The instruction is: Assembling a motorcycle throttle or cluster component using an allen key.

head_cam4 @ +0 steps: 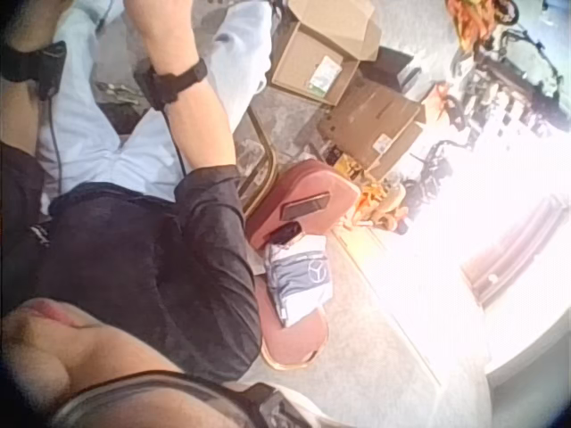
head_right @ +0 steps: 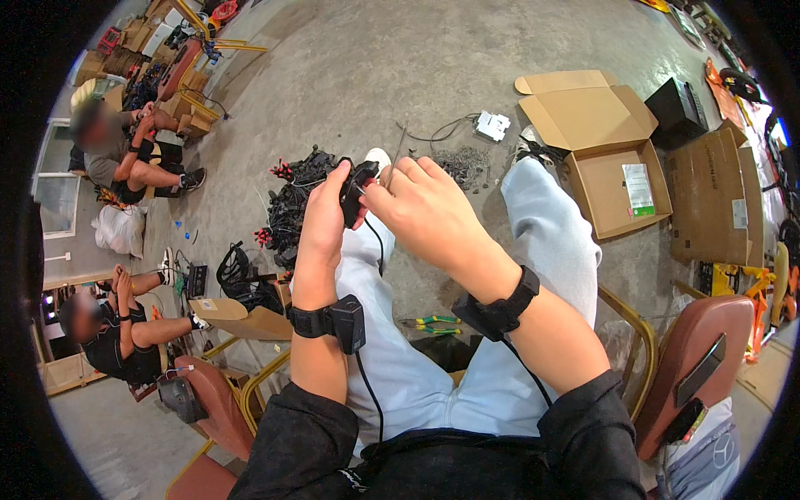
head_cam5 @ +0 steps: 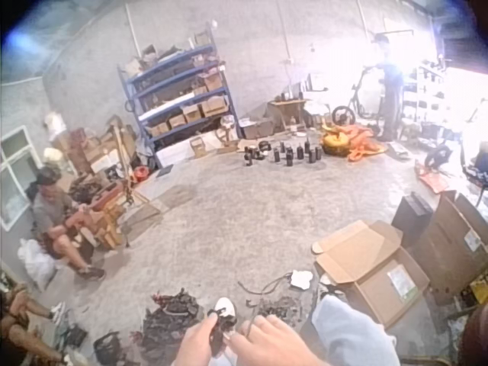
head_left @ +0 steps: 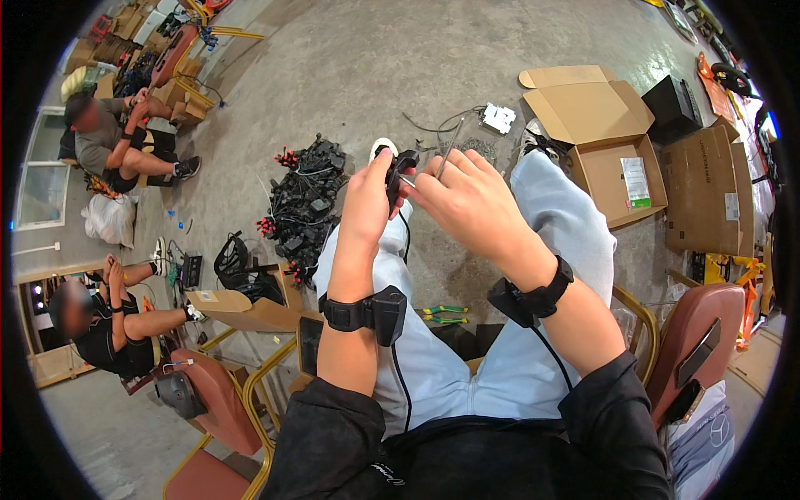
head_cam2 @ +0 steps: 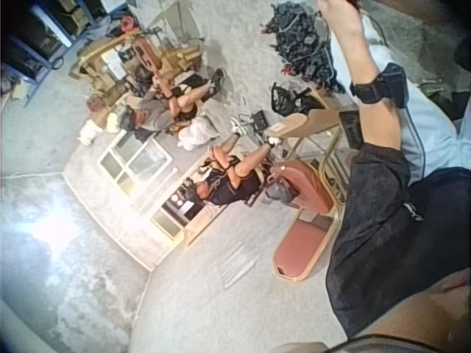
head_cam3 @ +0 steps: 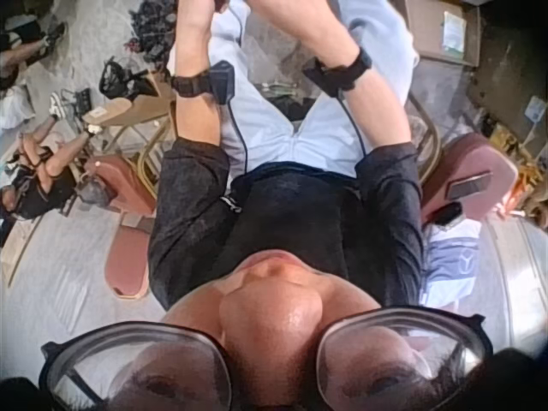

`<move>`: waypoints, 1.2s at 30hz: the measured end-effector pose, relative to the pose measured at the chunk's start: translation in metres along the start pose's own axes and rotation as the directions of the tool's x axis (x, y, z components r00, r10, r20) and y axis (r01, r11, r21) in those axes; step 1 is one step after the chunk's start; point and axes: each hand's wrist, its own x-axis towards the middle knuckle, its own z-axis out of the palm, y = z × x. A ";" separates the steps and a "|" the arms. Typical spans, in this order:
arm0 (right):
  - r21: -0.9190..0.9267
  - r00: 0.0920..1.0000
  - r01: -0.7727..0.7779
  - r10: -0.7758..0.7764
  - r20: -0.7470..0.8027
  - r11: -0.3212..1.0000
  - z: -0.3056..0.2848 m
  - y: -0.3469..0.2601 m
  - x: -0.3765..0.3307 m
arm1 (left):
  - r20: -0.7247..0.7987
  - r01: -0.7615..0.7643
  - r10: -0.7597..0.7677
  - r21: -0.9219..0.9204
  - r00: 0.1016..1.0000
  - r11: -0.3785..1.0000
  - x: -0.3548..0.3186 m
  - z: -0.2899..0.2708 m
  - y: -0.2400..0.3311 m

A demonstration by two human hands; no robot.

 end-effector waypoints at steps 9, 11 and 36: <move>0.109 0.995 -0.049 0.058 -0.086 0.993 0.002 0.003 0.001 | -0.001 -0.014 0.014 0.010 1.000 1.000 -0.002 0.001 0.003; 0.292 0.970 -0.243 0.229 0.081 0.925 -0.003 -0.001 0.000 | 0.010 -0.017 0.017 0.004 1.000 1.000 -0.001 0.001 0.001; 0.653 0.726 -0.681 0.428 0.539 0.332 -0.008 -0.008 0.002 | 0.002 -0.041 0.041 -0.152 0.999 0.988 -0.002 -0.004 0.003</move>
